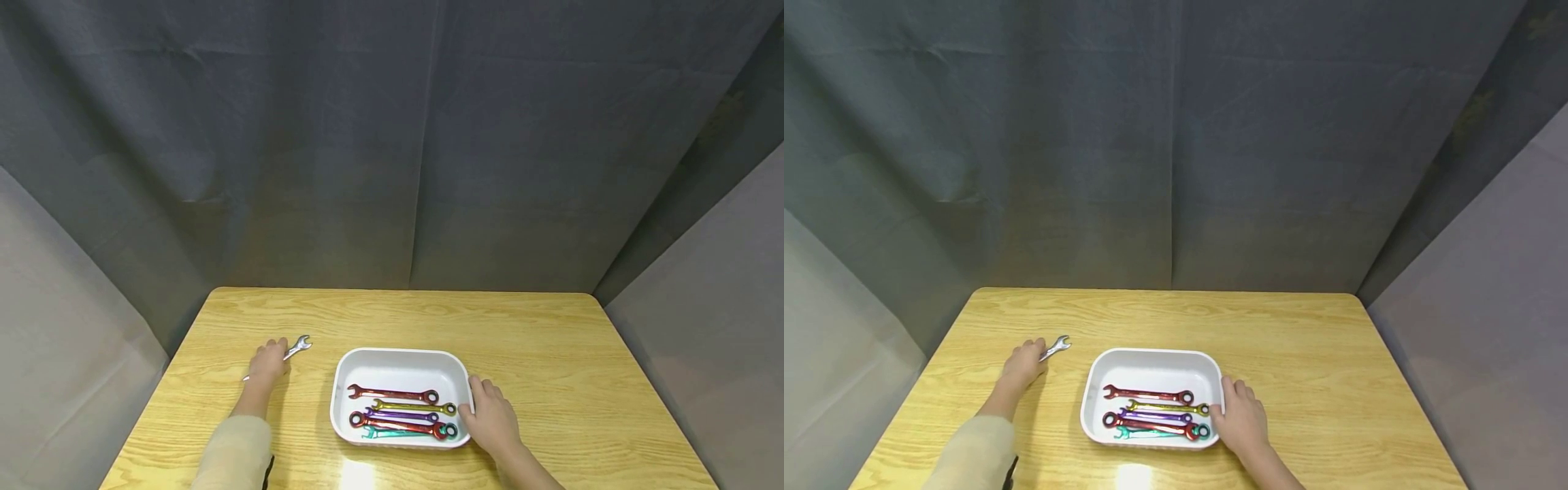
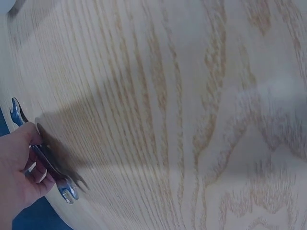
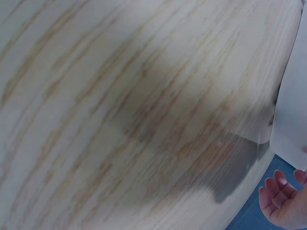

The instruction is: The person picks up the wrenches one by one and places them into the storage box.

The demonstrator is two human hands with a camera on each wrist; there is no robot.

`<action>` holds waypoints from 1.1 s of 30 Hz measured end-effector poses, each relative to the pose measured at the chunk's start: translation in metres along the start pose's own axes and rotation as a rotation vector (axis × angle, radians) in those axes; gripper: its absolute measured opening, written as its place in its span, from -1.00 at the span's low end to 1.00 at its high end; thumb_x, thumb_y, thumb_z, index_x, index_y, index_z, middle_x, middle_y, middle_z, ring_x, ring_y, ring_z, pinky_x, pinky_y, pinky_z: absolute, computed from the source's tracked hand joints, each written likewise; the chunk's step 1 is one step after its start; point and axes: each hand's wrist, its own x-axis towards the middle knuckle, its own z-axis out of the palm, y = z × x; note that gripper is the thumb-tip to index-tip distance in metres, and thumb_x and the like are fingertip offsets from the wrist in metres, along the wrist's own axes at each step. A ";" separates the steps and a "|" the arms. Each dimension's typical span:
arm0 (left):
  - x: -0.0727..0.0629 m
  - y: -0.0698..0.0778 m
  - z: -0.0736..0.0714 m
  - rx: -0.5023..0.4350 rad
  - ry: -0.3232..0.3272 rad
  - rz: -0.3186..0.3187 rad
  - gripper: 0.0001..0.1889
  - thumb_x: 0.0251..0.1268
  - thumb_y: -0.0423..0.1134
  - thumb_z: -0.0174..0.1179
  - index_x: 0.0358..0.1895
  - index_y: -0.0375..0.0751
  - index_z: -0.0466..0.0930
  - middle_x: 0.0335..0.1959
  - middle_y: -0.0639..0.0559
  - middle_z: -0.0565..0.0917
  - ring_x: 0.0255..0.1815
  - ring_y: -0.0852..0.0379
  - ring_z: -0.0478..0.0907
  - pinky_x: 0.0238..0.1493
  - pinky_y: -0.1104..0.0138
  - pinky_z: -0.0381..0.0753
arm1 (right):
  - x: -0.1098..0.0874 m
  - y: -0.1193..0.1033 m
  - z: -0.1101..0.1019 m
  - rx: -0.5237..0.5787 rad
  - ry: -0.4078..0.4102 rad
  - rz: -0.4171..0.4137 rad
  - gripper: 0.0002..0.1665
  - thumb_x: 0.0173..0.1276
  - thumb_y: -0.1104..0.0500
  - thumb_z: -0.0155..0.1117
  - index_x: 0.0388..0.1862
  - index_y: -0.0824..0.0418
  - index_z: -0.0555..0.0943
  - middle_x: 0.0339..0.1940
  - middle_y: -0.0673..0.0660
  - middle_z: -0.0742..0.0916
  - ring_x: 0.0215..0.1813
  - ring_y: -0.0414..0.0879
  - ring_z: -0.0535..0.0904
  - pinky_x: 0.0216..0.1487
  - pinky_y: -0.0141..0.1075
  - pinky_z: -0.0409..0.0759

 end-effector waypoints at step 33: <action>0.009 0.042 -0.015 0.003 0.095 0.158 -0.80 0.08 -0.30 0.26 -0.25 -0.24 0.48 -0.39 -0.06 0.48 -0.37 -0.02 0.44 -0.42 0.21 0.52 | 0.000 -0.002 0.000 0.001 -0.001 -0.004 -0.47 0.06 0.05 0.19 0.02 0.22 0.40 -0.30 0.18 0.54 -0.24 0.07 0.47 -0.33 -0.06 0.47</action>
